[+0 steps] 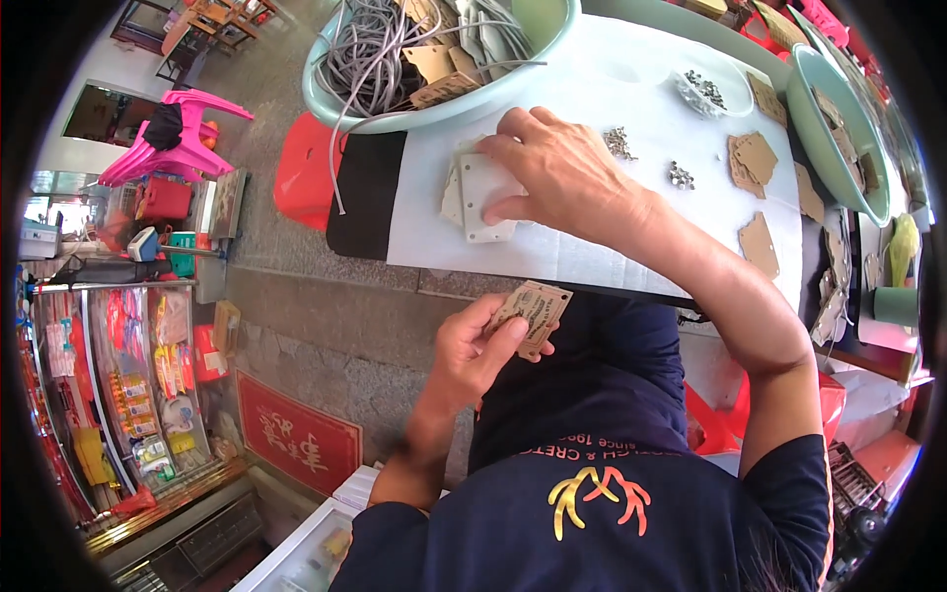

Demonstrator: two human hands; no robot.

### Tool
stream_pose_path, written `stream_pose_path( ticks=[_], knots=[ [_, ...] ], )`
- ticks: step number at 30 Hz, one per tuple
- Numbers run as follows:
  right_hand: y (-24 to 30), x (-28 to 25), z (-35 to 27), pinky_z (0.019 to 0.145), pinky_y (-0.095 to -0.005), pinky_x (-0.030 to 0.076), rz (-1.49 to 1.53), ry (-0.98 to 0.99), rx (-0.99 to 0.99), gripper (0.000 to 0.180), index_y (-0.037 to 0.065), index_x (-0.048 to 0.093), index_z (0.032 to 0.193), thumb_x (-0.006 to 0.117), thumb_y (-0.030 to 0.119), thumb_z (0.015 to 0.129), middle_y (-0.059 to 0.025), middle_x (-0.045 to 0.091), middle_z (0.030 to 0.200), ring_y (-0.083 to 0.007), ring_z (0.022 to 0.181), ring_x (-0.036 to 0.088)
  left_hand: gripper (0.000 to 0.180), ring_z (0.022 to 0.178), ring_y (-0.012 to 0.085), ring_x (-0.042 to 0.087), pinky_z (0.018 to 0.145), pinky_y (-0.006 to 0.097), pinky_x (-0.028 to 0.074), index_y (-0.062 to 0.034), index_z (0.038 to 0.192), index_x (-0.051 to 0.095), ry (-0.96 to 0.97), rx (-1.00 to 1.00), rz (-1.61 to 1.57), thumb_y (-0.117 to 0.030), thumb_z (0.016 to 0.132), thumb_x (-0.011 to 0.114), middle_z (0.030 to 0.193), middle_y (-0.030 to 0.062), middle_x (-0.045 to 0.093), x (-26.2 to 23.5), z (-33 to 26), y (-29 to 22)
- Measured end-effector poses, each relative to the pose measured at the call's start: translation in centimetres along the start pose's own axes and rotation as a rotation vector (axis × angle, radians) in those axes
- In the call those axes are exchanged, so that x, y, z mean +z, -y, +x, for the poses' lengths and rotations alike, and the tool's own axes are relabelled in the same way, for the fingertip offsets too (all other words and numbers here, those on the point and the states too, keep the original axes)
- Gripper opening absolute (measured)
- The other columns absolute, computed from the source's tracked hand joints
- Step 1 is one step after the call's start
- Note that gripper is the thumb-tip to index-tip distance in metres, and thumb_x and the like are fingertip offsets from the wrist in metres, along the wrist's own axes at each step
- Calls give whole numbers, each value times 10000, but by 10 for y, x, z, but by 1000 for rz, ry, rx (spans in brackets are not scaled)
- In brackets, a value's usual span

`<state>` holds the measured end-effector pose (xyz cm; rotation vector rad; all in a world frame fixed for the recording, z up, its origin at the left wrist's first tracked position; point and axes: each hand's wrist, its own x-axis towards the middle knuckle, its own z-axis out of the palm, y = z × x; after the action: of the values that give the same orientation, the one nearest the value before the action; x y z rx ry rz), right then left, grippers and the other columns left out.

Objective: Aligning leather shoe tags and pressing metal studs through pre-punched holes to assemble components.

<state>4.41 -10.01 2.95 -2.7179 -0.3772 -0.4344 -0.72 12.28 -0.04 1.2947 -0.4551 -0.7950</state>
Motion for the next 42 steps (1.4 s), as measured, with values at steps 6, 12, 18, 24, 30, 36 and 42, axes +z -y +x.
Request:
stream_pose_path(
  ticks=[6, 12, 18, 24, 30, 36, 42],
  knots=[
    [-5, 2, -4, 773, -401, 525, 69, -73, 86, 347, 50, 656, 1034, 773, 269, 790, -109, 602, 1027, -280, 901, 630, 249, 785, 248, 714, 675, 333, 590, 69, 1148, 538, -44, 50, -23, -124, 998, 491, 981, 220, 695, -3, -1, 1],
    [-16, -27, -24, 679, -294, 540, 741, 103, 456, 212, 9, 649, 996, 692, 192, 898, -73, 662, 806, -147, 732, 643, 255, 825, 248, 711, 712, 326, 585, 56, 1197, 532, -103, 130, -92, -113, 1011, 491, 1005, 216, 687, -1, 0, 2],
    [-6, -38, -78, 700, -291, 572, 1616, -35, 763, 210, 2, 618, 1028, 662, 188, 942, -63, 647, 897, -140, 781, 667, 287, 797, 294, 697, 735, 401, 578, 35, 1191, 527, -207, 223, -223, -178, 1005, 476, 974, 221, 680, 16, 13, -6],
    [12, -31, -115, 724, -313, 598, 1824, -220, 819, 116, 30, 588, 1026, 623, 120, 961, -62, 648, 901, -184, 804, 703, 337, 1069, 254, 627, 936, 406, 522, 13, 1285, 502, -233, 134, -631, -212, 1033, 485, 1169, 167, 624, 33, 34, -15],
    [22, -24, -131, 764, -308, 588, 1803, -425, 759, 137, 15, 612, 1014, 651, 129, 948, -85, 670, 945, -183, 846, 707, 386, 1168, 198, 554, 958, 394, 503, -36, 1345, 461, -289, 22, -744, -259, 1033, 496, 1286, 99, 565, 52, 50, -15],
    [29, -24, -135, 706, -278, 583, 1761, -504, 819, 132, 32, 627, 992, 676, 141, 935, -68, 682, 897, -156, 784, 702, 432, 1230, 205, 499, 1076, 419, 392, -63, 1366, 442, -226, -80, -945, -316, 1022, 511, 1303, 85, 551, 67, 55, -21],
    [37, -24, -133, 650, -256, 563, 1805, -440, 819, 123, 34, 653, 975, 689, 140, 925, -65, 687, 871, -129, 717, 677, 466, 1253, 201, 471, 1029, 400, 398, -65, 1392, 420, -128, -93, -851, -373, 1043, 433, 1313, 75, 545, 77, 61, -19]
  ],
)
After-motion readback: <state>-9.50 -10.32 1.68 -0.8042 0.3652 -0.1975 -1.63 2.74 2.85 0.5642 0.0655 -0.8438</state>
